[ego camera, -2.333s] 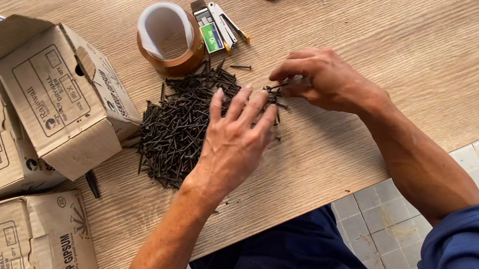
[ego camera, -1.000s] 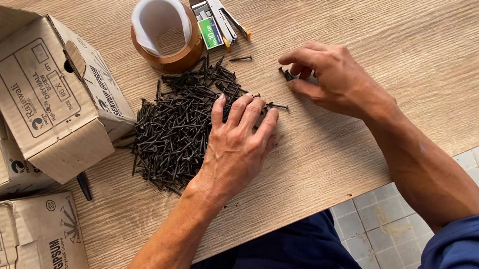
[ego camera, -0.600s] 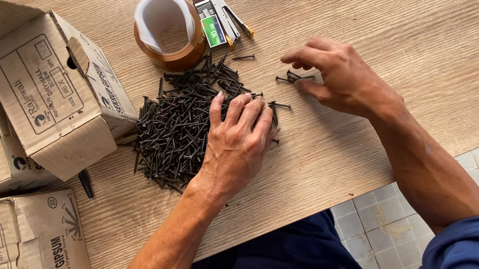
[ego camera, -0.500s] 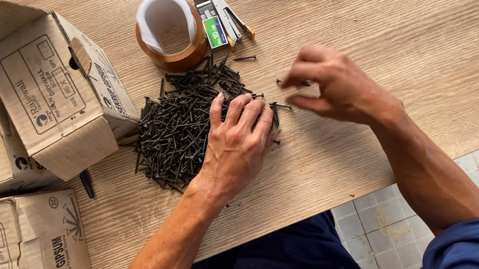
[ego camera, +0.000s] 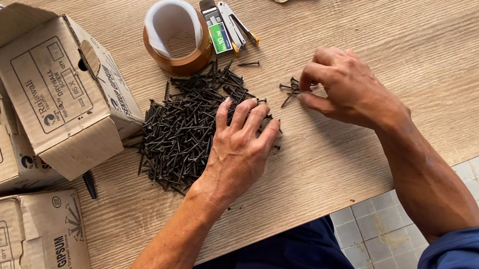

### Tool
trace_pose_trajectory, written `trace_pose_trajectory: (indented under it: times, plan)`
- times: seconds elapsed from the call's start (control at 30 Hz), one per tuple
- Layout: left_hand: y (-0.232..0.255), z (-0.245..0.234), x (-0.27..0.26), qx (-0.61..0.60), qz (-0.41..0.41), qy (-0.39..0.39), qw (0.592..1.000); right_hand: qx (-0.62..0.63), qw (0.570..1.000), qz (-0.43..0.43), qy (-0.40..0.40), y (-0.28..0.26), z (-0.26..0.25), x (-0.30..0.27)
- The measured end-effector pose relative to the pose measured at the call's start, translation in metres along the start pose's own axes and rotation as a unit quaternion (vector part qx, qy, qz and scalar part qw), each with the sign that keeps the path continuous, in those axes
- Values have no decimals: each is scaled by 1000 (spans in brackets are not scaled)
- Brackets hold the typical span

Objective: The person sorts a large pile of dark screws on a wooden table by hand, separating them into smaller, organized groups. The hands pick up individual screws and place them into neat rows on the right side of the workspace.

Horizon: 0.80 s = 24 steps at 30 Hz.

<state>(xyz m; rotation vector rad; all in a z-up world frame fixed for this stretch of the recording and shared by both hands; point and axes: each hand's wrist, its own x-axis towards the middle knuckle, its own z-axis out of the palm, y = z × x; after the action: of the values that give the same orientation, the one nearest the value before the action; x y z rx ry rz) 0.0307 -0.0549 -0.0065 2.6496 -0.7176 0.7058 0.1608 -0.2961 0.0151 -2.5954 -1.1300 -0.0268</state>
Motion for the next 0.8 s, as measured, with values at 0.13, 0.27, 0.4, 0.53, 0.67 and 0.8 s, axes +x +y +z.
trace_pose_trajectory:
  times: [0.13, 0.27, 0.4, 0.53, 0.67, 0.8]
  plan:
    - [-2, -1, 1, -5, 2, 0, 1000, 47, 998, 35, -5, -5, -4, 1]
    - [0, 0, 3, 1, 8, -25, 1000, 56, 998, 37, -20, -5, -3, 4]
    - [4, 3, 12, -6, 1, -50, 999, 63, 998, 32, 0, 0, 2, 5]
    - [6, 16, 14, 5, 2, -41, 999, 67, 997, 37, 9, -3, 4, 6]
    - [-1, 18, 10, 7, 33, -27, 999, 62, 997, 37, 31, 8, 8, 6]
    - [-6, 15, 5, -30, 40, -18, 999, 98, 994, 30, 36, 14, -2, 6]
